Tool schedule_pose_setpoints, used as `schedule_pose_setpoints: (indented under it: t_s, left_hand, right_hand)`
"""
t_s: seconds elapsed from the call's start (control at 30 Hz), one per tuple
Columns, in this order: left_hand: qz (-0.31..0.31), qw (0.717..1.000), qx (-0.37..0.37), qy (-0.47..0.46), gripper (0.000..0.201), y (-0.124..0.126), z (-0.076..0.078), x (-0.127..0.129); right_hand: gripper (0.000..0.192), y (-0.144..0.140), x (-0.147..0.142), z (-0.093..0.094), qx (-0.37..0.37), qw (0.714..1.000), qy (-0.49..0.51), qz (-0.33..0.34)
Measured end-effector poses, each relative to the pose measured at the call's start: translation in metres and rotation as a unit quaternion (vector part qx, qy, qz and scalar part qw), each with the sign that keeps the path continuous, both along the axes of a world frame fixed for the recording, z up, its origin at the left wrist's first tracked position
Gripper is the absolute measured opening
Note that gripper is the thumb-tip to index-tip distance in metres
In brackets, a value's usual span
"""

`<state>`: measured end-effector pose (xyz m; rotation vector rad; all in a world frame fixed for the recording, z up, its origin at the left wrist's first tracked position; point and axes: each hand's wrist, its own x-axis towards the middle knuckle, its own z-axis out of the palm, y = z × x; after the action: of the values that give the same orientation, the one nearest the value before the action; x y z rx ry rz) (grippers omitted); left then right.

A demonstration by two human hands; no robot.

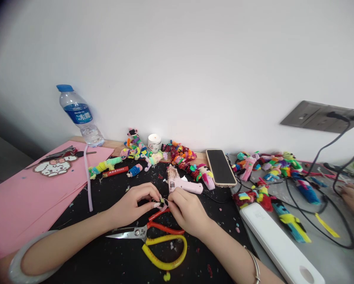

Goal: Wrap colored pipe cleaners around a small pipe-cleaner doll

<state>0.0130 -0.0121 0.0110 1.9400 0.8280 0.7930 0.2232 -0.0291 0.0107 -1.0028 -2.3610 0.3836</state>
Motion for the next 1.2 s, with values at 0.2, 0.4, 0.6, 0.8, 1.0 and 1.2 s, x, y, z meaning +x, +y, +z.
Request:
schedule_pose_setpoints:
  t_s: [0.2, 0.4, 0.6, 0.8, 1.0, 1.2]
  left_hand:
    - [-0.01, 1.0, 0.024, 0.005, 0.008, 0.0009, 0.002, -0.0001]
    - [-0.014, 0.999, 0.039, 0.007, 0.007, -0.0001, 0.0017, -0.0001]
    - [-0.014, 0.997, 0.082, -0.005, 0.007, -0.003, 0.0014, 0.0008]
    - [-0.046, 0.993, 0.111, -0.01, 0.011, -0.0047, -0.0003, 0.0]
    - [-0.071, 0.989, 0.129, -0.013, 0.012, -0.0058, 0.0013, 0.0008]
    - [-0.088, 0.987, 0.134, -0.017, 0.015, -0.0068, 0.0017, 0.0019]
  right_hand:
    - [0.014, -0.0013, 0.0003, -0.0006, -0.004, 1.0, -0.002, 0.002]
    - [0.014, -0.0023, -0.0011, -0.0017, 0.01, 1.0, 0.014, 0.014]
    - [0.013, -0.0018, -0.002, -0.0048, 0.024, 0.999, 0.043, 0.023]
    - [0.015, -0.0024, -0.0017, -0.0071, 0.001, 0.999, 0.048, 0.017]
    - [0.015, -0.0012, -0.0007, -0.0061, -0.015, 0.998, 0.051, 0.014]
    - [0.016, -0.0018, -0.0015, -0.0044, -0.036, 0.998, 0.048, 0.009]
